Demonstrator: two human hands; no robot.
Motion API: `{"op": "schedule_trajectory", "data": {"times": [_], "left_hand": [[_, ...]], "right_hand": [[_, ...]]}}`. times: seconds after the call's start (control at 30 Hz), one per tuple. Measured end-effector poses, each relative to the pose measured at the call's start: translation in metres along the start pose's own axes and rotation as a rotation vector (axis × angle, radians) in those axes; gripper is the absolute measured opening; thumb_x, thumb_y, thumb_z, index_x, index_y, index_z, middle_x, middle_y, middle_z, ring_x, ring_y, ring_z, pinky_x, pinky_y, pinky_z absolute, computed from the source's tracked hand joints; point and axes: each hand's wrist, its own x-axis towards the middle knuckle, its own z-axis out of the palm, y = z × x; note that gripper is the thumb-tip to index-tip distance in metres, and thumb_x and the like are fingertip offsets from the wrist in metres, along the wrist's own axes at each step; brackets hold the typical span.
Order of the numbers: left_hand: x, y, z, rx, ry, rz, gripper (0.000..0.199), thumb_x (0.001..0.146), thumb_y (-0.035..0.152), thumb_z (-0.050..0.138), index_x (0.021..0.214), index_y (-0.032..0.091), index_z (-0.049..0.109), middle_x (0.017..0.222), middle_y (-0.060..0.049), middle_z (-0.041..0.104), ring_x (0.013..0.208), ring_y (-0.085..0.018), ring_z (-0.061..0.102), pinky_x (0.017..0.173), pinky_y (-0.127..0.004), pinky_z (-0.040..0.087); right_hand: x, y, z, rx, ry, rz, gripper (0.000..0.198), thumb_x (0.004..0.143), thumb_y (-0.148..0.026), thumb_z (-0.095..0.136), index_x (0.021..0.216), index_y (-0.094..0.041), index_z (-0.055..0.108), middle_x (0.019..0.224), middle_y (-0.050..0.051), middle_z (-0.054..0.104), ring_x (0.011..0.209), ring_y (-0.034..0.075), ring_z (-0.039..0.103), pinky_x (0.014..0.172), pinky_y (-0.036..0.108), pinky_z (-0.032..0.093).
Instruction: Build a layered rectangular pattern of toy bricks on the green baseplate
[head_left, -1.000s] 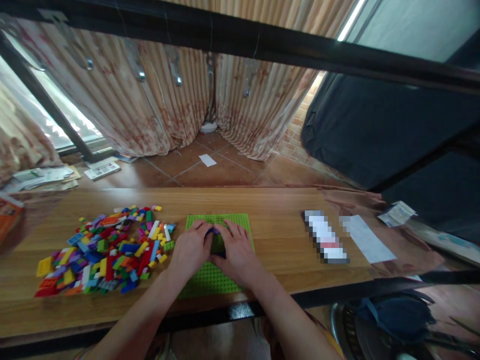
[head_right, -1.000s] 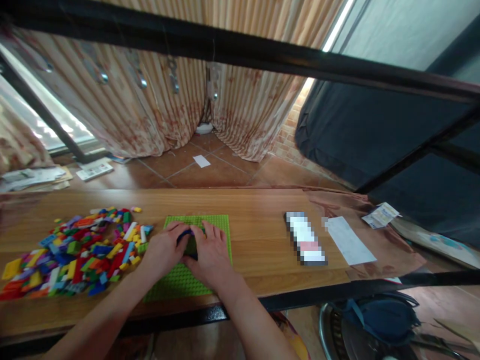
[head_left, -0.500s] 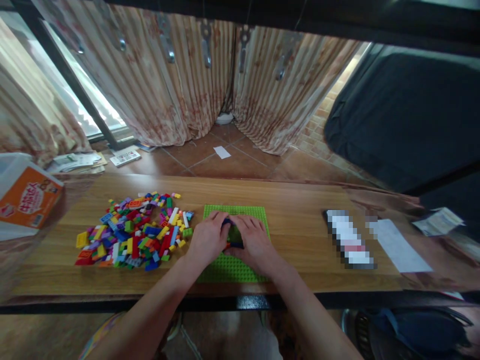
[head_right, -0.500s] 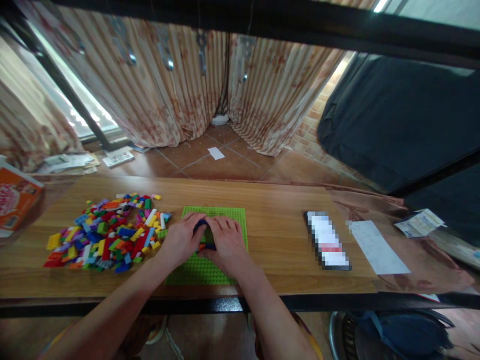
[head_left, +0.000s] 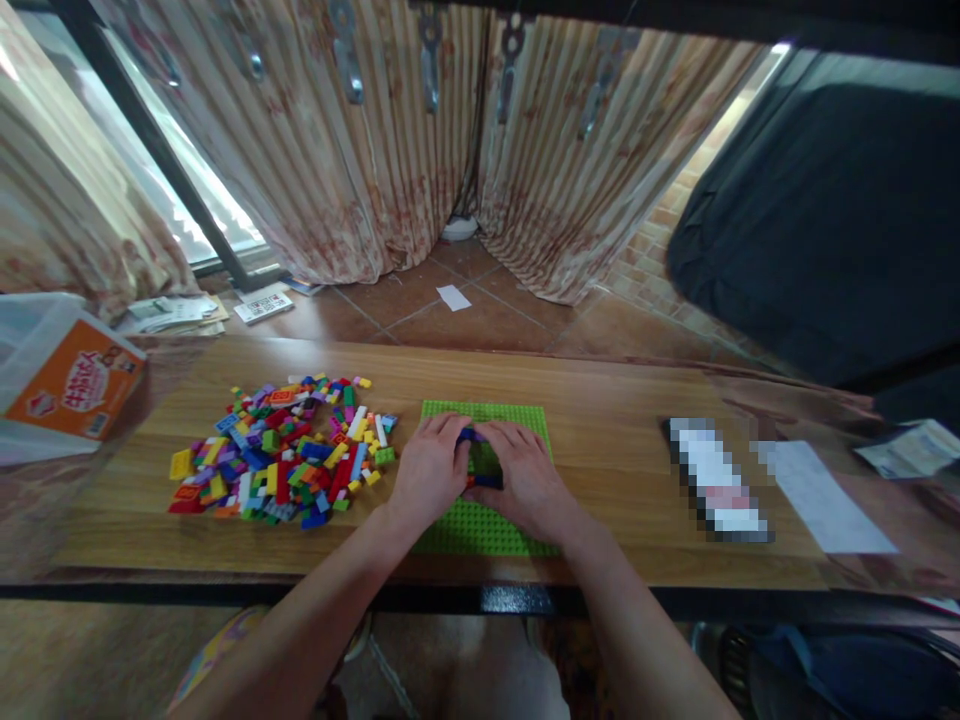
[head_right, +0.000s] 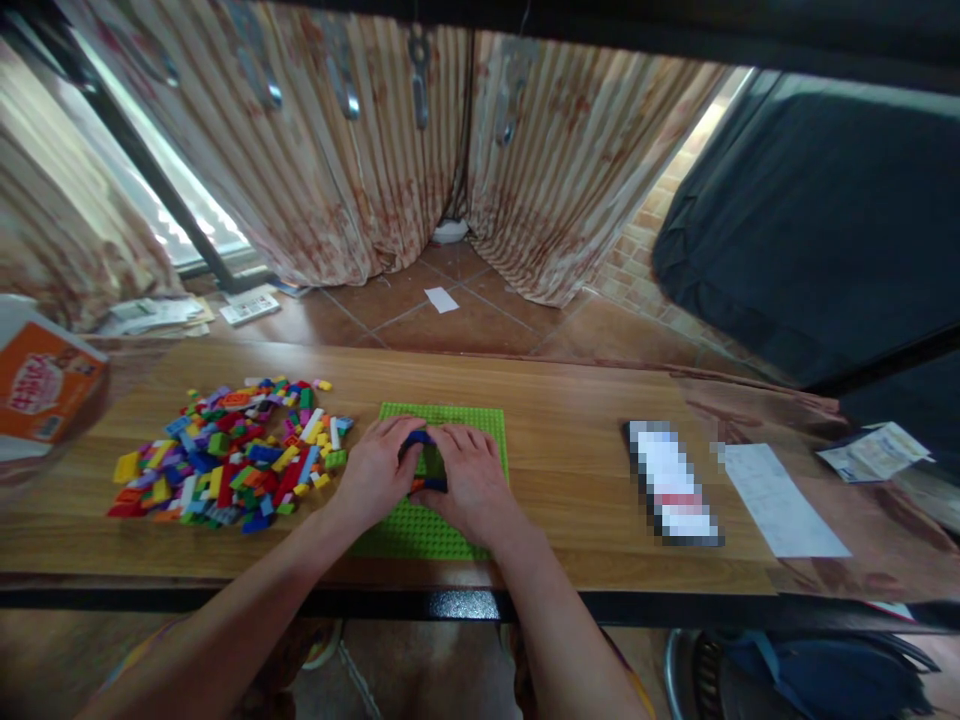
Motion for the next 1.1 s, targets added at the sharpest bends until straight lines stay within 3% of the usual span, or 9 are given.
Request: {"op": "schedule_trajectory", "data": {"times": [0.43,0.57,0.67,0.8,1.1], "left_hand": [[0.0,-0.001,-0.001,-0.033,-0.005,0.046,0.038,0.082,0.004,0.042,0.11,0.014,0.064,0.114,-0.01,0.066,0.106,-0.023,0.057,0.099,-0.042,0.048],[0.0,-0.003,-0.002,-0.044,-0.013,0.042,0.041,0.079,0.002,0.043,0.112,0.015,0.064,0.114,-0.009,0.065,0.108,-0.023,0.057,0.101,-0.043,0.048],[0.0,-0.003,-0.003,-0.055,-0.008,0.04,0.041,0.077,0.001,0.044,0.111,0.015,0.063,0.114,-0.009,0.065,0.108,-0.023,0.057,0.101,-0.043,0.048],[-0.001,-0.003,-0.003,-0.061,0.003,0.017,0.041,0.077,0.0,0.044,0.112,0.013,0.063,0.113,-0.009,0.065,0.107,-0.023,0.057,0.101,-0.041,0.049],[-0.001,-0.003,-0.005,-0.002,-0.073,0.055,0.037,0.081,0.003,0.044,0.111,0.011,0.063,0.107,-0.01,0.067,0.104,-0.024,0.058,0.1,-0.042,0.048]], "right_hand": [[0.001,0.003,-0.001,0.023,-0.008,-0.002,0.064,0.072,-0.037,0.076,0.131,-0.025,0.055,0.131,0.01,0.058,0.125,0.029,0.048,0.103,0.052,0.037],[0.002,0.01,-0.004,0.097,0.036,-0.002,0.051,0.079,-0.033,0.069,0.128,-0.024,0.057,0.127,0.009,0.061,0.122,0.027,0.052,0.103,0.051,0.04],[0.003,0.018,-0.005,0.104,0.131,0.05,0.037,0.087,-0.026,0.055,0.123,-0.022,0.06,0.123,0.01,0.064,0.117,0.025,0.056,0.102,0.049,0.043],[0.003,0.025,-0.007,0.049,0.248,0.161,0.033,0.089,-0.023,0.045,0.115,-0.016,0.065,0.113,0.013,0.069,0.107,0.026,0.063,0.098,0.046,0.047],[0.004,0.021,-0.005,0.018,0.217,0.244,0.029,0.087,-0.022,0.046,0.101,-0.019,0.072,0.105,0.01,0.074,0.094,0.025,0.068,0.088,0.044,0.052]]}}
